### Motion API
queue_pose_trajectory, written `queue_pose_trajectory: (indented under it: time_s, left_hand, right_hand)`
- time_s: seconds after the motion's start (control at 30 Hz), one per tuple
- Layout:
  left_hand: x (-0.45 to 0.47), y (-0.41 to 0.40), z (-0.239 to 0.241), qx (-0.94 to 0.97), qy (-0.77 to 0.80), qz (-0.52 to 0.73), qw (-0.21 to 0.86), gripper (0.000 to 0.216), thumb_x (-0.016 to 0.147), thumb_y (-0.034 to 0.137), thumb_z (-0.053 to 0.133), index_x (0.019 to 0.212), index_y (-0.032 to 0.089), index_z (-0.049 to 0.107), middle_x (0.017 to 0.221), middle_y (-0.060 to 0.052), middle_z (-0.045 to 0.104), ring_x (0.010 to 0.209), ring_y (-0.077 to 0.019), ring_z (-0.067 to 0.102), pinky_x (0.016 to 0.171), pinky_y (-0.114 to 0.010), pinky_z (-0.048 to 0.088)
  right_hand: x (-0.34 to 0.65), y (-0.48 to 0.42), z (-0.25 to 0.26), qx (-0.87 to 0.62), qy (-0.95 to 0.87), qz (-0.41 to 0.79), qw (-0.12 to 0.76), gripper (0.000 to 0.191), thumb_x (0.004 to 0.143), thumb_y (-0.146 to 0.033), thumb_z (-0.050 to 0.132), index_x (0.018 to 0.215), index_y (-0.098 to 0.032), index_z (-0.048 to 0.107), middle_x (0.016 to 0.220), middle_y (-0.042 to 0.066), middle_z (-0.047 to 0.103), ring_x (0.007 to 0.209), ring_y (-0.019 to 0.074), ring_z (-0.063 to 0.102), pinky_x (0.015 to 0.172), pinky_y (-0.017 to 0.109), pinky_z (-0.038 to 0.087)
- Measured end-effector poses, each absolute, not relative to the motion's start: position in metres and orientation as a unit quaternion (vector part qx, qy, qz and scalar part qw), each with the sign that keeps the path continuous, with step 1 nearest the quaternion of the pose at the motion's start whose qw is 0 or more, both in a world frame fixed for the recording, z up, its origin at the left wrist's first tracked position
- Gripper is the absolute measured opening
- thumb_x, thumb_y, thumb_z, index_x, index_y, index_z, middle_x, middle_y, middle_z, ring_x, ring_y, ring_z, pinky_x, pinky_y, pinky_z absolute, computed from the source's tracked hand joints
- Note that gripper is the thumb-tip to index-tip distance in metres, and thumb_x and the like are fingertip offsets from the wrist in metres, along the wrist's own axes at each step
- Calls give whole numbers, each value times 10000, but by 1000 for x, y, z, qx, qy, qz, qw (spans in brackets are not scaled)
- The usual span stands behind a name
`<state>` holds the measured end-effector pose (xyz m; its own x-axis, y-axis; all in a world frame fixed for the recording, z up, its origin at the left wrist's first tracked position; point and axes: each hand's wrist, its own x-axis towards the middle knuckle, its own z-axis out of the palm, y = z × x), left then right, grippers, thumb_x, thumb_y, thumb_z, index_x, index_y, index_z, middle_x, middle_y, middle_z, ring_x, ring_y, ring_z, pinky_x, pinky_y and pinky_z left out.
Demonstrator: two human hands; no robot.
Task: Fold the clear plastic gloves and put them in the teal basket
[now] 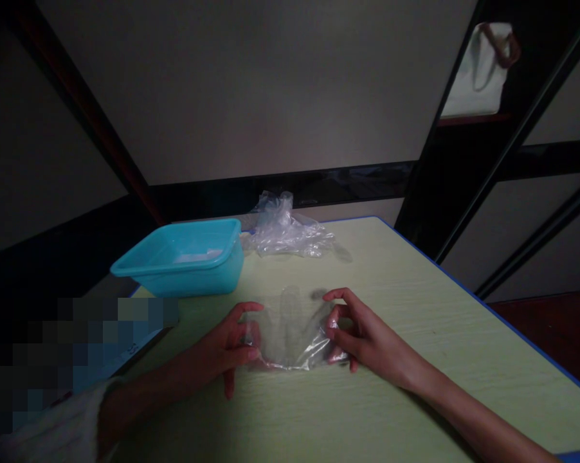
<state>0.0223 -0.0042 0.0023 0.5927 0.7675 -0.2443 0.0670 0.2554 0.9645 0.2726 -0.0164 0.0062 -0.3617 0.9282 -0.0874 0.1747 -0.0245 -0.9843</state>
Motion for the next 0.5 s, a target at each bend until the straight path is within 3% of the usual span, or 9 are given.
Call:
queue_pose_trajectory:
  time_s: [0.3, 0.5]
  left_hand:
    - [15, -2, 6, 506, 395, 254, 724, 604, 665, 266, 717, 1118, 234, 319, 896, -20, 590, 947, -264, 633, 373, -120, 437]
    - [12, 3, 4, 526, 430, 266, 684, 670, 625, 268, 723, 1133, 230, 287, 900, -53, 630, 832, -249, 653, 342, -131, 429]
  right_hand:
    - [268, -18, 11, -511, -588, 535, 326, 509, 689, -416, 638, 1044, -239, 320, 741, -50, 478, 488, 112, 572, 318, 181, 398]
    - [268, -19, 11, -516, -591, 512, 350, 481, 690, -376, 634, 1044, -239, 340, 705, -47, 503, 495, 129, 576, 324, 187, 364]
